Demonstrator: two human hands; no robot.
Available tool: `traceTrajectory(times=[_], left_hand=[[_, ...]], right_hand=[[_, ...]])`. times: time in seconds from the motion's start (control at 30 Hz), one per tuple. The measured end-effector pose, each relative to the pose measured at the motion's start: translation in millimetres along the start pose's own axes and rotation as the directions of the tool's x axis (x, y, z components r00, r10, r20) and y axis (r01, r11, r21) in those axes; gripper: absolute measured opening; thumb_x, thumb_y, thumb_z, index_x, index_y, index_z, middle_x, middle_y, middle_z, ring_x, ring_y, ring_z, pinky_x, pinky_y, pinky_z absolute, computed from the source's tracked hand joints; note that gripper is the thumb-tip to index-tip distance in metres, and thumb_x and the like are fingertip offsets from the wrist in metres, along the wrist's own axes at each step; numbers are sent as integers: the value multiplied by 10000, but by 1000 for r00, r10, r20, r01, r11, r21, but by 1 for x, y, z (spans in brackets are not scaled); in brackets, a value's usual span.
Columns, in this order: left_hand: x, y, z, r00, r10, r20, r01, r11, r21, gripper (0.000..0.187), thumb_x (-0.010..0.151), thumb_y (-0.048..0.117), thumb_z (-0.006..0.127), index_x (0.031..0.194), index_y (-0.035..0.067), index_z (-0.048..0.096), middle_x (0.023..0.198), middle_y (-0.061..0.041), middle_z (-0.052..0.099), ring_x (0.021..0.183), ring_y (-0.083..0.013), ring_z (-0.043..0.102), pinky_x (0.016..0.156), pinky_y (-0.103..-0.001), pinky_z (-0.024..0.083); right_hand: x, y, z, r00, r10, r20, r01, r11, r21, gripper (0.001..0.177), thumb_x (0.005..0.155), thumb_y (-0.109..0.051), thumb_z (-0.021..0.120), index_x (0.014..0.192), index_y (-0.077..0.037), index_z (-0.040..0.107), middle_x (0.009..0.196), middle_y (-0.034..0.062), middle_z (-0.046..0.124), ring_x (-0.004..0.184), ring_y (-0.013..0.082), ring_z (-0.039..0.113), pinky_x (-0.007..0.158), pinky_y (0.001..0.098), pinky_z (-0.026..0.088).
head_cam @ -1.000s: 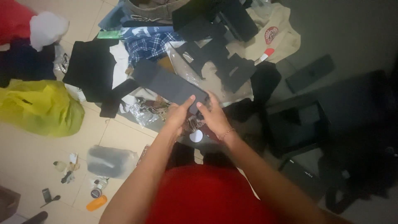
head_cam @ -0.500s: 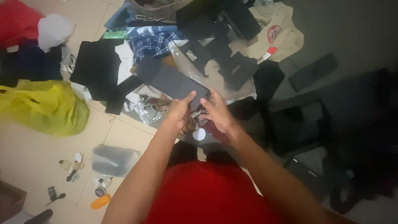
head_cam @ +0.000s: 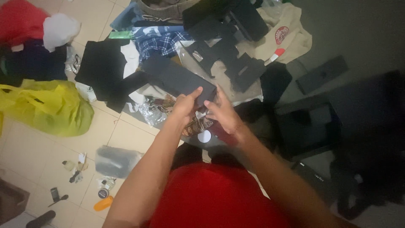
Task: The person assembles a black cardboard box by hand, folding and interlocking its flaps. The person repeatedly adjusts the flaps to form the box structure. The person places the assembled box on a table with other items.
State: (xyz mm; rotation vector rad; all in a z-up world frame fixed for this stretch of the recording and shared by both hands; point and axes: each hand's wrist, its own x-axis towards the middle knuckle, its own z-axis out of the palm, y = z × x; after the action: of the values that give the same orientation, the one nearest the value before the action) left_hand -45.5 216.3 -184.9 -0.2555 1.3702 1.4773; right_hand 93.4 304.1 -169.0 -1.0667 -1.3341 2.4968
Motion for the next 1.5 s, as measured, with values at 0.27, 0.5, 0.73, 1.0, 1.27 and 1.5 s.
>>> traceTrajectory(times=[0.27,0.5,0.73,1.0,1.27,1.5], left_hand=[[-11,16,14,999,-29,30,29,1000,1,357,944,225,684,1188,-34,658,1154,-162,716,1037,-303,682,890,-474,565],[-17,25,16,995,-98,28,97,994,48,455,912,292,671,1258,2,613,1237,-145,674,1128,-355,625,1004,-617,488],[-9,19,3,994,-102,42,100,993,63,475,920,291,686,1248,-47,623,1252,-212,663,1102,-351,630,988,-630,505],[-14,10,0,987,-96,130,87,993,74,332,935,194,706,1168,-33,640,1087,-167,680,959,-318,672,809,-501,614],[-13,4,0,993,-79,88,74,996,57,316,931,183,709,1158,-29,650,1070,-129,671,967,-282,654,768,-485,580],[-13,0,12,987,-156,24,157,987,-30,338,925,254,703,1163,16,667,1127,-118,741,1042,-212,680,908,-390,508]], right_hand=[[-11,-20,1,999,35,34,-36,999,25,866,945,-23,529,1635,-261,64,1640,113,283,1260,266,539,926,482,578],[-10,-25,3,998,58,37,-58,998,19,826,959,-54,568,1623,-291,138,1655,89,246,1330,262,468,954,513,535],[-7,-16,7,998,57,27,-59,995,82,785,975,-136,565,1622,-332,166,1618,84,322,1305,274,526,969,559,544],[5,1,3,998,64,-2,-62,971,232,784,974,-134,551,1625,-332,163,1605,42,292,1312,281,486,1006,586,494],[5,14,6,996,32,-78,-15,978,208,738,1006,-264,556,1631,-294,164,1633,71,316,1367,281,474,1031,545,501],[3,9,21,964,149,-221,-89,962,260,604,1034,-463,452,1611,-367,301,1500,64,466,1168,242,476,965,464,431]])
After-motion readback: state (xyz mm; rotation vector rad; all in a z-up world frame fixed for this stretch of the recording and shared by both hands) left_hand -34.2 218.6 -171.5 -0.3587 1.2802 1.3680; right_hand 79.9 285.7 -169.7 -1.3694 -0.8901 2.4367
